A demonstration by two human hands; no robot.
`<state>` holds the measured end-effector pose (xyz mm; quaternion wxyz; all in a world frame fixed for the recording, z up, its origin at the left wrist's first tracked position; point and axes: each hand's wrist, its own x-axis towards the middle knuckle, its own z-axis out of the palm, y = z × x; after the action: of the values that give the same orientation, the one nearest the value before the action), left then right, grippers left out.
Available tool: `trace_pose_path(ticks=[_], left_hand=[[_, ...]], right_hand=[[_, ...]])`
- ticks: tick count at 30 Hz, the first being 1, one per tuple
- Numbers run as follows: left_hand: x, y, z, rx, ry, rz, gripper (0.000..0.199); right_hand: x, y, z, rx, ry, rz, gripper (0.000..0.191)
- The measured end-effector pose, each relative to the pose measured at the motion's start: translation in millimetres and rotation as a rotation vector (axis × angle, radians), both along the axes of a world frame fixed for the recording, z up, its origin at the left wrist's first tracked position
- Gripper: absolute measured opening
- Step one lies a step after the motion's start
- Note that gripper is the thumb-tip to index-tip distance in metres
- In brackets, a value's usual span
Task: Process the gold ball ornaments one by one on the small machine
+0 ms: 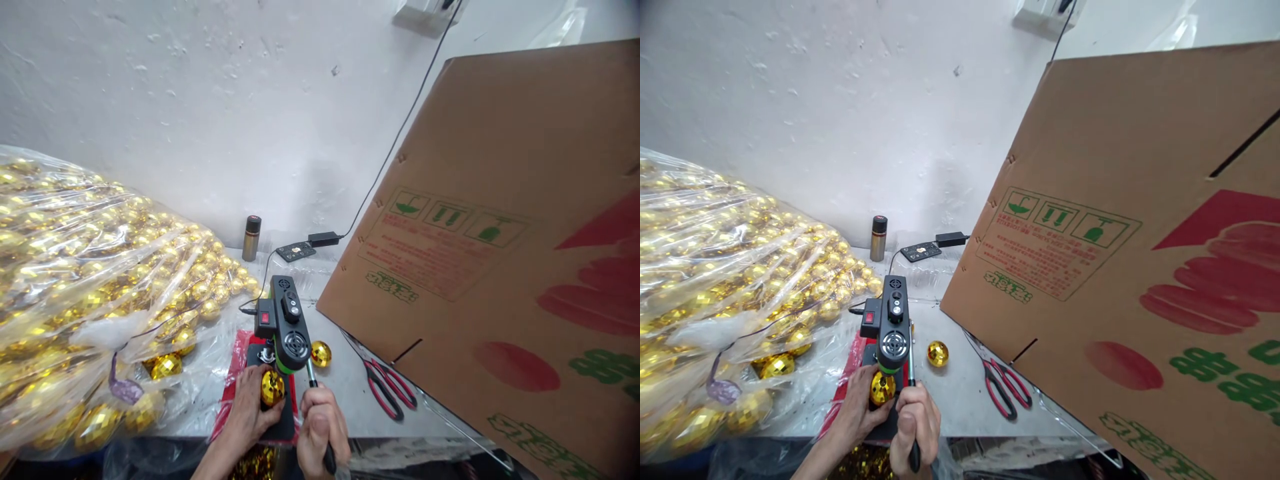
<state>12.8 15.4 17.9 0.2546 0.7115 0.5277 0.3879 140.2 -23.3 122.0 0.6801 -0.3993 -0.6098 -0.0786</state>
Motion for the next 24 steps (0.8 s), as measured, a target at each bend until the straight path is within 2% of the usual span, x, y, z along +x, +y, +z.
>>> trace_pose_path(ticks=[3,6,8,10,12,16,18,20,21,23,24], left_hand=[[1,0,1.6,-0.011,-0.005,0.007,0.052],[2,-2,0.8,-0.003,-0.017,0.01,0.05],[2,-2,0.5,0.005,-0.021,0.007,0.05],[2,-2,2.4,-0.003,-0.019,0.007,0.051],[2,0,6.9,-0.026,-0.018,0.003,0.052],[-3,-3,12.7,-0.044,-0.076,-0.008,0.054],[-11,-16,4.9,-0.021,-0.137,-0.004,0.053],[-21,-41,-12.5,0.0,-0.204,0.002,0.055],[-28,-57,-23.5,0.004,-0.23,-0.004,0.06],[-40,-91,-45.2,-0.009,-0.28,0.092,0.063],[-46,-106,-53.8,-0.033,-0.285,0.139,0.056]], right_hand=[[1,-1,0.2,-0.002,-0.016,0.001,0.045],[0,-4,-8.9,-0.02,-0.065,0.022,0.042],[0,-6,-14.7,-0.025,-0.043,0.032,0.042],[-1,-8,-12.8,-0.038,0.007,0.045,0.042],[0,-11,1.7,-0.092,0.045,0.071,0.041],[4,-13,55.4,-0.262,0.104,0.131,0.035],[6,-12,75.0,-0.284,0.09,0.141,0.034],[7,-11,78.4,-0.239,0.053,0.142,0.031],[8,-11,73.3,-0.213,0.034,0.132,0.026],[11,-11,51.5,-0.186,0.014,0.084,0.008],[13,-12,36.5,-0.185,0.017,0.039,0.017]])
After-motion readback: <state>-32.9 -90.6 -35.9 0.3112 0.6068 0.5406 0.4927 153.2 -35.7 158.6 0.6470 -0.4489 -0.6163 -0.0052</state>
